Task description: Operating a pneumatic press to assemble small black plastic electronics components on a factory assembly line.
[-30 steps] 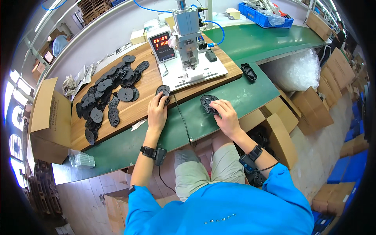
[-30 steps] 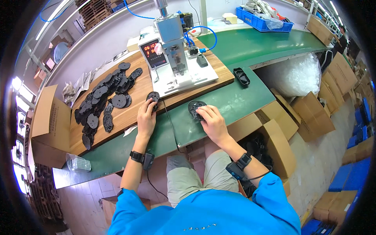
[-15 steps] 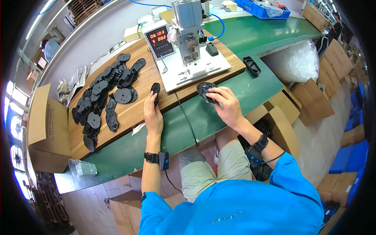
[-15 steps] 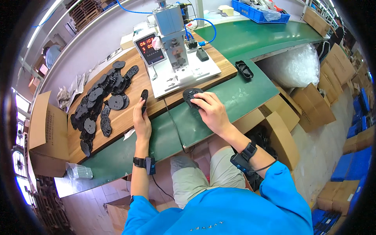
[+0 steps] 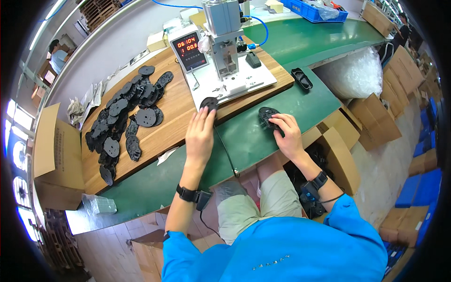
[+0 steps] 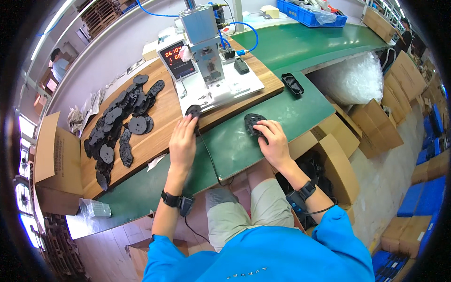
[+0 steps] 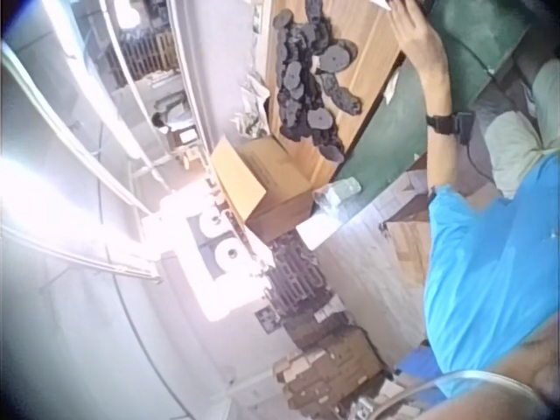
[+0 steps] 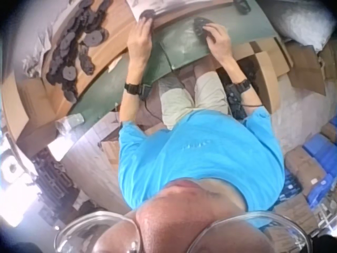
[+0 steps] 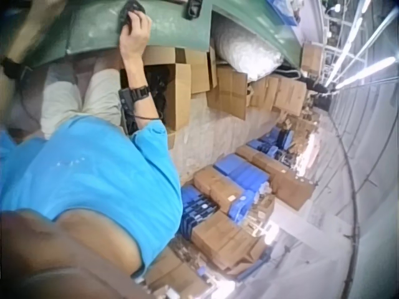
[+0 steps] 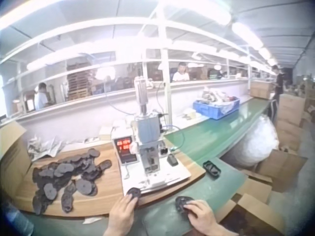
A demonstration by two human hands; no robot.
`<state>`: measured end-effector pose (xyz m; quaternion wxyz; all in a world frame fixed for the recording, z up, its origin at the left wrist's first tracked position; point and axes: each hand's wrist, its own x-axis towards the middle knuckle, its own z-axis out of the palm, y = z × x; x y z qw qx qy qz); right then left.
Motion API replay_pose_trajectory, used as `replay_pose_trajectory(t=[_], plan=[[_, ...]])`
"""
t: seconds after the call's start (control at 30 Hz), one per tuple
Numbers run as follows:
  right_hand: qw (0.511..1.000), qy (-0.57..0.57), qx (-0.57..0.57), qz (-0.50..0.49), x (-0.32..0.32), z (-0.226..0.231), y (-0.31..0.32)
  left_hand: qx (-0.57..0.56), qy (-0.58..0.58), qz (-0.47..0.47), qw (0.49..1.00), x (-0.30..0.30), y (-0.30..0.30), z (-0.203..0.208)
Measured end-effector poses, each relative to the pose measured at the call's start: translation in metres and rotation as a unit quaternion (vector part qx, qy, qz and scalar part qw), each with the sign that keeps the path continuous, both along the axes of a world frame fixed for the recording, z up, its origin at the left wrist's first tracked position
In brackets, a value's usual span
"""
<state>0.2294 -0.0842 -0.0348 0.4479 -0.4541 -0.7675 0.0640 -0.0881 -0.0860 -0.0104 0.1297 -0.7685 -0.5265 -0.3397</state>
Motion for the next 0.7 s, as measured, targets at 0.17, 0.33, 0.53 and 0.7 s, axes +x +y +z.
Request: replay_pose_trajectory(t=[0.17, 0.33, 0.53, 0.7], plan=[[0.999, -0.008, -0.023, -0.025, 0.022, -0.022, -0.006, 0.011, 0.086, -0.019, 0.996, 0.059, 0.044, 0.027], [0.999, 0.012, -0.031, -0.02, 0.026, -0.025, -0.007, -0.037, 0.145, 0.041, 0.988, 0.091, 0.081, 0.028], [0.999, 0.016, -0.035, -0.02, 0.026, -0.027, -0.007, -0.026, 0.095, 0.04, 0.994, 0.096, 0.078, 0.027], [0.999, 0.014, -0.04, -0.013, 0.026, -0.026, -0.007, -0.025, 0.109, 0.019, 0.994, 0.096, 0.084, 0.026]])
